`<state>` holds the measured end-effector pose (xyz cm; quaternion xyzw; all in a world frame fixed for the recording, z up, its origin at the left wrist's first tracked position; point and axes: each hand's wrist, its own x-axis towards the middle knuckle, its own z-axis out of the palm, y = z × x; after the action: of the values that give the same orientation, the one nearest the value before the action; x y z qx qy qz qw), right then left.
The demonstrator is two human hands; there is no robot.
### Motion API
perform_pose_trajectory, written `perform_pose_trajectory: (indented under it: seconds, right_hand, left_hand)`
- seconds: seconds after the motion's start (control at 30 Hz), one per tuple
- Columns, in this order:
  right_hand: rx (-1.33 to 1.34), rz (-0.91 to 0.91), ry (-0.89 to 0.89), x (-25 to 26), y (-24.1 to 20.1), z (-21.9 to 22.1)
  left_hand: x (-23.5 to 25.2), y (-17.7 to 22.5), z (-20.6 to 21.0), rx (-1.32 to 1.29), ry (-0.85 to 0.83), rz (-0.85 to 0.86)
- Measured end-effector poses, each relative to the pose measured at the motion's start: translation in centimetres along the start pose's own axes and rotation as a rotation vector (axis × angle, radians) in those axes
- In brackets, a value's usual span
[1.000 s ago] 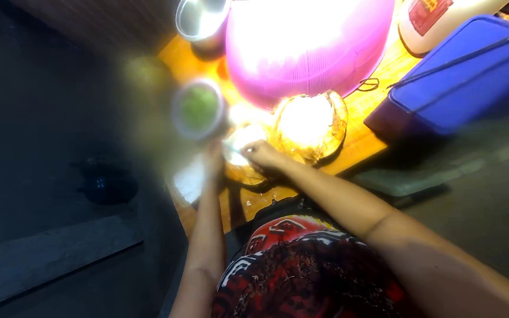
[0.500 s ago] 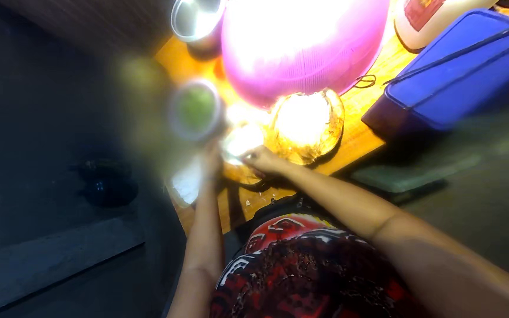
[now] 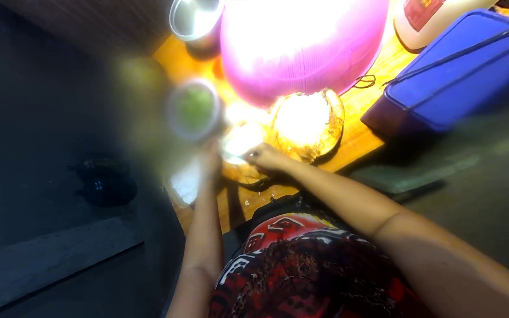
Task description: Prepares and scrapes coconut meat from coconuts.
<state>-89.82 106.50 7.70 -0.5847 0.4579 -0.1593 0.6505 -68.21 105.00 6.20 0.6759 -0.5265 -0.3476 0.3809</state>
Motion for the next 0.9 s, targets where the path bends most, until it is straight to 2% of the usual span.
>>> perform_pose_trajectory:
  seconds: [0.07, 0.17, 0.27, 0.33, 0.43, 0.5, 0.57, 0.7, 0.8, 0.9]
  right_hand:
    - [0.1, 0.021, 0.084, 0.9, -0.2, 0.6]
    - [0.17, -0.023, 0.086, 1.6, 0.1, 2.3]
    - [0.04, -0.064, -0.004, 0.3, 0.8, 1.8]
    - [-0.012, -0.018, -0.043, -0.3, 0.7, 0.7]
    - [0.112, 0.003, 0.068, 0.6, 0.7, 0.6]
    - [0.163, -0.001, 0.081, 1.4, 0.4, 1.5]
    - [0.151, -0.025, 0.045, 1.3, 0.4, 2.1]
    - [0.006, -0.029, -0.057, -0.2, 0.9, 0.5]
    - [0.098, 0.01, 0.053, 0.2, 0.4, 0.0]
    - [0.168, -0.024, 0.065, 0.9, -0.3, 1.4]
  left_hand:
    - [0.0, -0.1, 0.1, -0.004, 0.006, -0.009]
    - [0.2, -0.5, 0.0, 0.0, 0.004, 0.003]
    - [0.1, -0.2, -0.1, 0.024, 0.001, 0.012]
    - [0.1, 0.2, -0.2, 0.052, -0.01, -0.006]
    - [0.1, 0.2, -0.1, 0.043, 0.002, -0.014]
    - [0.0, 0.2, -0.1, 0.053, 0.004, -0.028]
    - [-0.2, 0.4, -0.2, 0.068, 0.001, -0.028]
    - [-0.3, 0.4, -0.2, 0.065, 0.01, 0.001]
    - [-0.2, 0.4, 0.0, 0.043, 0.008, -0.007]
    - [-0.2, 0.1, -0.1, 0.045, 0.018, -0.011]
